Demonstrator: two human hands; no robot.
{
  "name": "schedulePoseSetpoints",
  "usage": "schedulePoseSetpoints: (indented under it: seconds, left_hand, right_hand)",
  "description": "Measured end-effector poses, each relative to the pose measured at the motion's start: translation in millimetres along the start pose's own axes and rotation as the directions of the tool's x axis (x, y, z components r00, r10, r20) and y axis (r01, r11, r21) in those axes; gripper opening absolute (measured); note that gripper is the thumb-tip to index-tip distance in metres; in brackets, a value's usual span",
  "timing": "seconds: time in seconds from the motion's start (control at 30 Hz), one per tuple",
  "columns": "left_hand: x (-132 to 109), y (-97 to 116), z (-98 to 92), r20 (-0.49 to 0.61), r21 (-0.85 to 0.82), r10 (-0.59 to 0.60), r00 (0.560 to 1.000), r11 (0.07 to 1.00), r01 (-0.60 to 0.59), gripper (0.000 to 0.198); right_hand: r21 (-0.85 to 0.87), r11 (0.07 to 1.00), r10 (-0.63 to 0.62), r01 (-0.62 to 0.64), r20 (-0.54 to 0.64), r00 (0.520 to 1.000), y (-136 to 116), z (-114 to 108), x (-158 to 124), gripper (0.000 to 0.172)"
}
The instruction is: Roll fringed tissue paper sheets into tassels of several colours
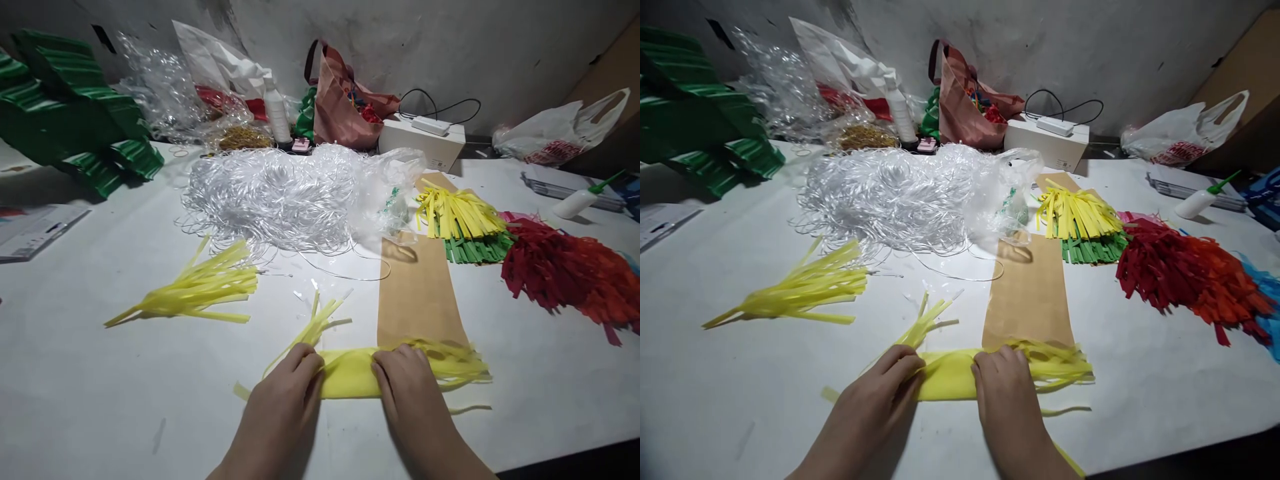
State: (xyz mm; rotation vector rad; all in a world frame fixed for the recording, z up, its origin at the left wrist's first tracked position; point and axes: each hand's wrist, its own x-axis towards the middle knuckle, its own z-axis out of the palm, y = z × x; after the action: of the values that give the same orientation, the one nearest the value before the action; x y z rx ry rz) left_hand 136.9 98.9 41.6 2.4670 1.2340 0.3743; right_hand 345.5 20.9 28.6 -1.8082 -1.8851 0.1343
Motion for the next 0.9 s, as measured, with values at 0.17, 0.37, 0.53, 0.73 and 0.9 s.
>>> schedulePoseSetpoints:
  seconds: [0.17, 0.37, 0.53, 0.73, 0.9]
  left_hand:
    - [5.0, 0.2, -5.4, 0.028, 0.001, -0.026, 0.999, 1.0, 0.026, 0.023]
    - [9.3, 1.1, -4.5, -0.007, 0.088, -0.018, 1.0, 0.996, 0.019, 0.03]
    - [10.6, 2.2, -1.5, -0.001, 0.161, -0.048, 0.999, 0.986, 0.047, 0.026]
    - [10.8, 2.7, -0.2, 0.026, 0.142, -0.075, 0.997, 0.987, 0.071, 0.023]
    - [11.8, 3.4, 0.8, 0.022, 0.099, -0.083, 0.996, 0.992, 0.081, 0.023]
  right_hand:
    - [-0.12, 0.992, -0.045, 0.034, -0.088, 0.995, -5.4, 5.8, 7.1, 0.031]
    - [-0.225, 0.973, -0.084, 0.051, -0.141, 0.986, -6.3, 8.5, 13.3, 0.037]
    - [-0.311, 0.949, -0.098, 0.06, -0.108, 0.989, -3.2, 12.6, 16.9, 0.033]
    - [-0.299, 0.951, -0.14, 0.084, -0.173, 0.975, -8.8, -4.6, 19.4, 0.021]
    - [-0.057, 0.883, -0.469, 0.466, -0.113, 0.876, -14.9, -12.1, 4.7, 0.025]
